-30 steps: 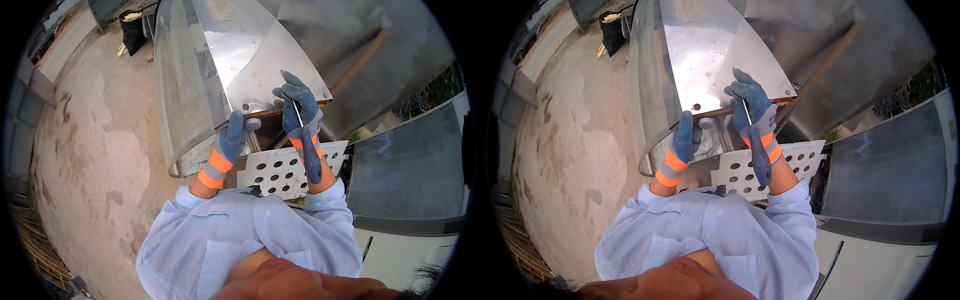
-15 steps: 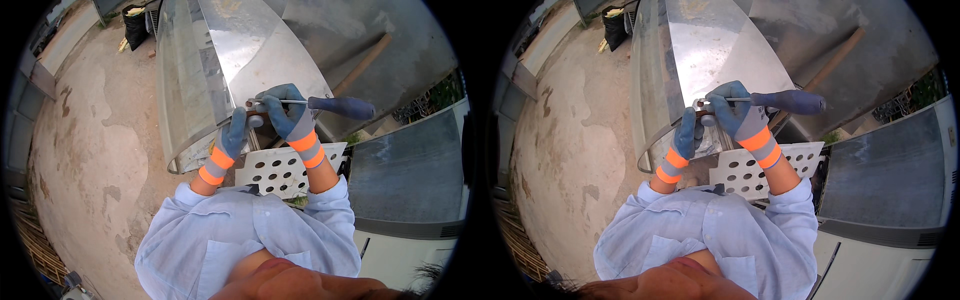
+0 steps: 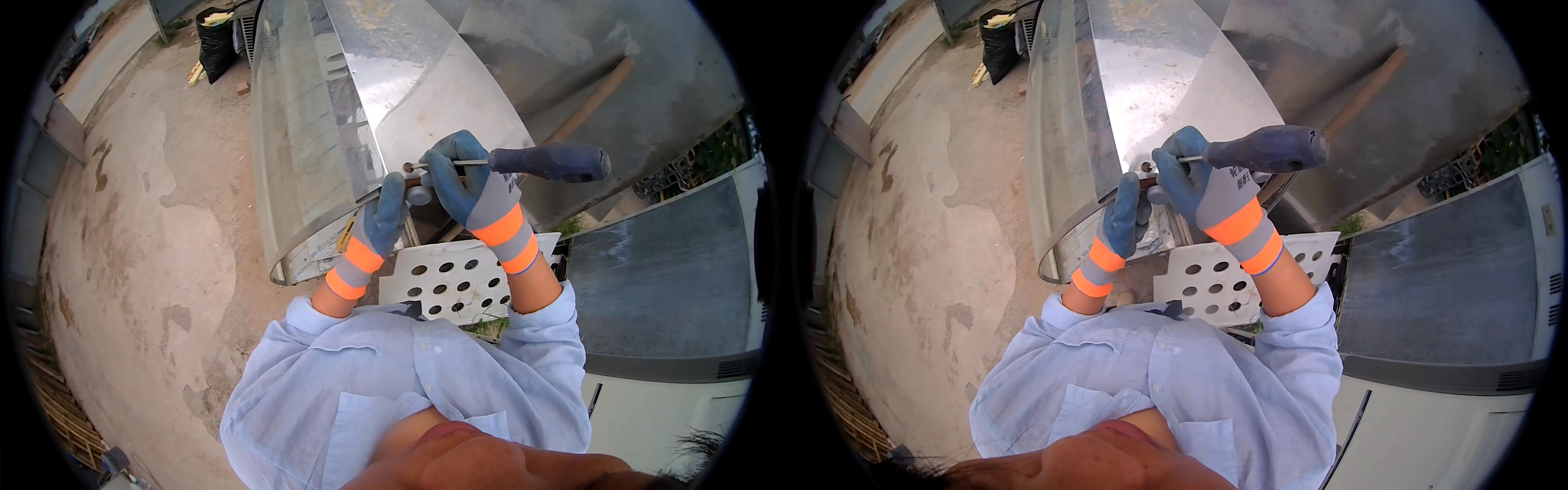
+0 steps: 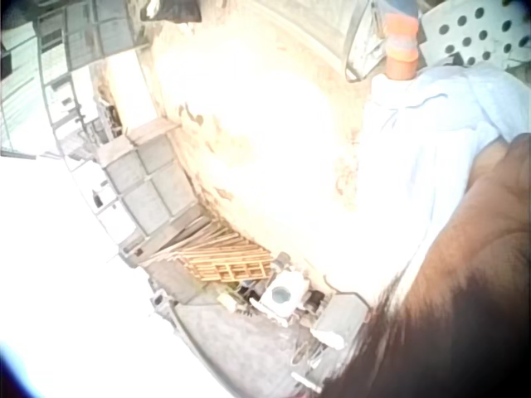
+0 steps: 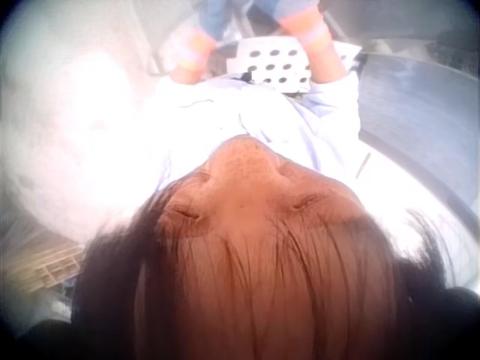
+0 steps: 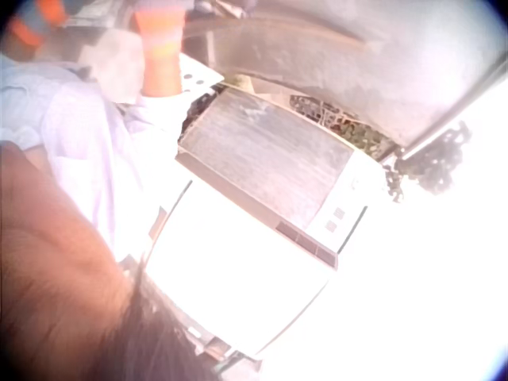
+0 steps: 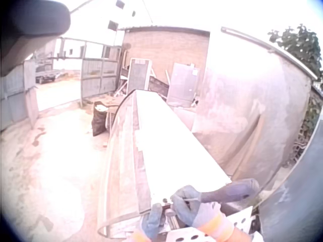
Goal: The person uses a utility knife to scrape and clean the edges of a curved glass panel. They then use a screwdriver to tighten screws on a metal frame attached to the glass, securing a perforated metal plate into place.
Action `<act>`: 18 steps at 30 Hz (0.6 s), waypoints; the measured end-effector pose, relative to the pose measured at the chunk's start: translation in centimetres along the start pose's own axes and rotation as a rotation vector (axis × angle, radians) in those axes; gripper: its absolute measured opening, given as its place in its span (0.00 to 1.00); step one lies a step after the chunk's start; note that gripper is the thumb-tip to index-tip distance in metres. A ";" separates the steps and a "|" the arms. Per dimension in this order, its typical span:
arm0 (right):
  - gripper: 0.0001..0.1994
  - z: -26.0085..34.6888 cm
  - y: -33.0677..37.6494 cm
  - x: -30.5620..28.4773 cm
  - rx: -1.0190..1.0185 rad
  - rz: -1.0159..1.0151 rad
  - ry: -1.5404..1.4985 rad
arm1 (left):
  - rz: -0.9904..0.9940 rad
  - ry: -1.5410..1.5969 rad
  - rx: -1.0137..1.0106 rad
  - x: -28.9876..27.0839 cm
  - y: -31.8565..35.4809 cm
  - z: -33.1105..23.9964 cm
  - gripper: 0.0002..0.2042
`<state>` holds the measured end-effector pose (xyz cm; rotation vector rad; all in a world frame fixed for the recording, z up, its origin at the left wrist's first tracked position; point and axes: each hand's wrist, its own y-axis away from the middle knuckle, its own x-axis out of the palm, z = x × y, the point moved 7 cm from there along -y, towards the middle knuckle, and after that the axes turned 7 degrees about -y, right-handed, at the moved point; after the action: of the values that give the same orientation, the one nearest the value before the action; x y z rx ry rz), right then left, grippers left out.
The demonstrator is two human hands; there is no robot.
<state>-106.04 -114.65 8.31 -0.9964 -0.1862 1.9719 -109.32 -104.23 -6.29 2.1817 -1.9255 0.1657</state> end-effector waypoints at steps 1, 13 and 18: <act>0.01 0.8 -0.3 0.0 -0.095 0.043 0.128 | 0.001 -0.003 -0.015 0.0 0.0 0.1 0.26; 0.16 2.0 -0.7 0.5 -0.276 0.203 0.478 | 0.031 -0.414 0.141 -0.4 -0.7 1.2 0.16; 0.14 1.4 -2.5 0.5 0.079 0.250 0.289 | 0.028 -0.659 0.459 -0.1 -0.8 1.4 0.25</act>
<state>-105.50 -112.47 10.15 -1.2874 0.1837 2.0100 -108.68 -104.38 -7.74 2.7620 -2.4504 -0.1468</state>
